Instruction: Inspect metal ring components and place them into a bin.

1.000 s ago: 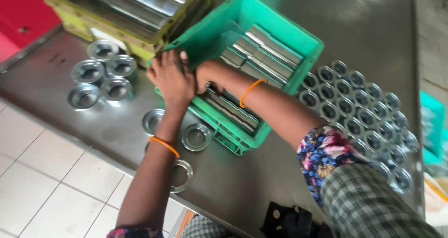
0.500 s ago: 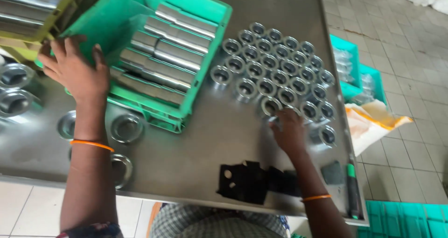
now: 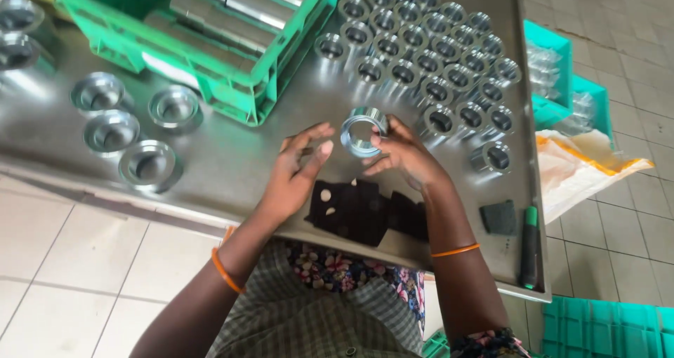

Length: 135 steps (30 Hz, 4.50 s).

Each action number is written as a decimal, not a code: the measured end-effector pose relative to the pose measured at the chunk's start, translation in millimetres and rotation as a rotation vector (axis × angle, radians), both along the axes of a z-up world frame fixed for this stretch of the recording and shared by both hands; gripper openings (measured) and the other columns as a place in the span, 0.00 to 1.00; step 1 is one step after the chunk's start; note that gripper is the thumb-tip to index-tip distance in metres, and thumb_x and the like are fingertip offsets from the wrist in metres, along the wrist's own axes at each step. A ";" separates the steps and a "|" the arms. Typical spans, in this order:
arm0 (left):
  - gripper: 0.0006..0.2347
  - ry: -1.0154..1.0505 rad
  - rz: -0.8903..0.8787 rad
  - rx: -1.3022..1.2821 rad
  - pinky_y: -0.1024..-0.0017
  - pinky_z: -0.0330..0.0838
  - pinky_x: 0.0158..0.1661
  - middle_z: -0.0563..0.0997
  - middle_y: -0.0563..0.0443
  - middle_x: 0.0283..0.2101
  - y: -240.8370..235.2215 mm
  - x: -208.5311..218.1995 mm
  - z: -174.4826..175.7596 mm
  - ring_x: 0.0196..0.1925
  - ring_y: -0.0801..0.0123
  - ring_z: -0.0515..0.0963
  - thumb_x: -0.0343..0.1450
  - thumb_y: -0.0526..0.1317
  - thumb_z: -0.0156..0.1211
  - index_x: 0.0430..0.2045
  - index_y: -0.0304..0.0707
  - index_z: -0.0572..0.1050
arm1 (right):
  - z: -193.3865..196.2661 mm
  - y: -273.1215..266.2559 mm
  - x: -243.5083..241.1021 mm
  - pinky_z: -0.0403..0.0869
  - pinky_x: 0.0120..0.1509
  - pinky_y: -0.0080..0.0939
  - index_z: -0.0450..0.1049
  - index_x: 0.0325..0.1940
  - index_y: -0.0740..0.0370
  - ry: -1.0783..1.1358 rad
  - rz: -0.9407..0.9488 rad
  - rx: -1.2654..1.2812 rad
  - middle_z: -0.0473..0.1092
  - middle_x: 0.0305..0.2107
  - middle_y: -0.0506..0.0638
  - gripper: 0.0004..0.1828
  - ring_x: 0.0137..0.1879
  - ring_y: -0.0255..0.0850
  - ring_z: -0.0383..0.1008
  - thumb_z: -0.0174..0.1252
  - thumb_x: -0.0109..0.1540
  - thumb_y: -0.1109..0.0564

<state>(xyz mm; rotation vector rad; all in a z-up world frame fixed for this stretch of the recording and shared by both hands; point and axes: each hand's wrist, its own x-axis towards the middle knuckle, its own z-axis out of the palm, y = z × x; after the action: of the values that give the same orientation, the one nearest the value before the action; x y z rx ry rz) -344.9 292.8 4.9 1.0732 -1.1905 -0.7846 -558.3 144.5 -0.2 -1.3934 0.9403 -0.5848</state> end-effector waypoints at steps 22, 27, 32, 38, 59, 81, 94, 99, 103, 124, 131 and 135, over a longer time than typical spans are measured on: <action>0.14 -0.203 -0.135 0.063 0.66 0.72 0.47 0.77 0.47 0.41 73.6 -9.3 -1.0 0.46 0.65 0.76 0.65 0.37 0.78 0.40 0.34 0.79 | 9.3 116.9 40.1 0.80 0.63 0.48 0.77 0.54 0.68 -0.157 -0.081 -1.131 0.76 0.51 0.60 0.20 0.59 0.50 0.81 0.51 0.63 0.78; 0.16 -0.284 -0.107 -0.267 0.65 0.72 0.61 0.79 0.50 0.51 77.8 -11.0 -18.7 0.57 0.62 0.78 0.68 0.32 0.72 0.48 0.34 0.73 | -1.2 117.9 35.5 0.79 0.59 0.41 0.74 0.59 0.68 -0.261 0.134 -0.374 0.77 0.50 0.57 0.19 0.54 0.41 0.80 0.57 0.64 0.72; 0.16 -0.094 -0.207 -0.163 0.61 0.69 0.67 0.79 0.47 0.52 81.2 -7.0 -6.6 0.59 0.63 0.77 0.68 0.30 0.71 0.49 0.34 0.73 | 21.3 124.2 35.3 0.78 0.60 0.40 0.75 0.60 0.67 -0.128 0.204 -0.470 0.76 0.50 0.55 0.18 0.55 0.41 0.79 0.54 0.65 0.70; 0.17 0.036 -0.269 -0.065 0.64 0.68 0.66 0.80 0.47 0.51 79.7 1.5 -7.9 0.57 0.67 0.79 0.69 0.30 0.71 0.49 0.33 0.73 | 33.2 133.5 49.0 0.78 0.60 0.37 0.73 0.62 0.64 0.023 0.028 -0.822 0.76 0.50 0.55 0.21 0.54 0.41 0.80 0.52 0.65 0.71; 0.15 0.066 -0.314 0.044 0.66 0.70 0.61 0.81 0.49 0.48 70.9 13.7 -8.9 0.52 0.71 0.81 0.69 0.32 0.69 0.49 0.33 0.75 | 8.1 131.8 61.4 0.78 0.57 0.38 0.69 0.65 0.61 -0.114 -0.023 -0.602 0.71 0.48 0.52 0.26 0.53 0.38 0.77 0.60 0.63 0.69; 0.17 0.847 -0.508 0.188 0.66 0.74 0.41 0.77 0.51 0.39 48.4 20.4 -32.0 0.41 0.65 0.79 0.80 0.50 0.47 0.48 0.31 0.73 | -7.0 144.9 68.1 0.76 0.32 0.36 0.61 0.70 0.69 -0.565 -0.161 0.138 0.75 0.40 0.57 0.31 0.32 0.40 0.78 0.50 0.71 0.44; 0.25 0.905 -0.225 0.521 0.64 0.79 0.51 0.79 0.50 0.48 38.5 17.2 -10.5 0.51 0.67 0.81 0.76 0.56 0.39 0.61 0.36 0.65 | -1.2 158.6 67.2 0.75 0.39 0.33 0.59 0.74 0.57 -0.083 -0.065 -0.192 0.73 0.41 0.48 0.40 0.39 0.32 0.74 0.61 0.57 0.65; 0.33 1.061 -0.366 0.435 0.59 0.76 0.58 0.74 0.39 0.64 37.8 18.7 -33.0 0.63 0.56 0.76 0.76 0.64 0.27 0.69 0.40 0.59 | -10.1 163.7 53.7 0.73 0.57 0.42 0.71 0.65 0.55 0.114 0.141 -0.998 0.67 0.55 0.52 0.29 0.56 0.40 0.70 0.64 0.59 0.61; 0.35 1.116 -0.477 0.416 0.59 0.76 0.58 0.70 0.43 0.68 42.8 21.6 -30.5 0.63 0.57 0.76 0.74 0.66 0.24 0.70 0.41 0.58 | -20.8 148.1 31.8 0.63 0.66 0.50 0.79 0.57 0.49 0.252 0.076 -1.214 0.65 0.57 0.50 0.20 0.62 0.46 0.60 0.65 0.60 0.53; 0.29 0.272 -0.335 0.187 0.55 0.77 0.55 0.74 0.35 0.60 1.9 61.3 -19.1 0.56 0.50 0.80 0.69 0.45 0.68 0.64 0.38 0.64 | -31.3 20.8 -51.4 0.58 0.71 0.68 0.79 0.54 0.51 0.859 -0.179 -0.955 0.60 0.70 0.46 0.19 0.75 0.60 0.51 0.59 0.68 0.39; 0.25 -1.074 -0.072 0.266 0.48 0.63 0.58 0.74 0.56 0.56 -17.0 52.2 3.1 0.62 0.53 0.69 0.60 0.46 0.76 0.51 0.50 0.75 | -43.2 -15.5 -76.5 0.65 0.61 0.71 0.75 0.59 0.49 1.067 -0.498 -0.849 0.59 0.64 0.54 0.25 0.65 0.69 0.61 0.70 0.58 0.50; 0.21 -1.252 0.020 0.087 0.47 0.60 0.60 0.74 0.58 0.59 -21.9 53.4 -21.1 0.67 0.53 0.63 0.60 0.42 0.73 0.48 0.53 0.78 | -78.2 -35.7 -91.8 0.72 0.57 0.57 0.74 0.55 0.54 0.876 -0.407 -0.926 0.67 0.56 0.54 0.20 0.56 0.60 0.71 0.69 0.61 0.50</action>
<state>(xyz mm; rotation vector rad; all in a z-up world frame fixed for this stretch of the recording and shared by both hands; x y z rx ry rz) -291.5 271.0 -16.2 1.7160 -2.1661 -0.0513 -650.1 108.9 -78.4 -2.4028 1.8105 -0.7717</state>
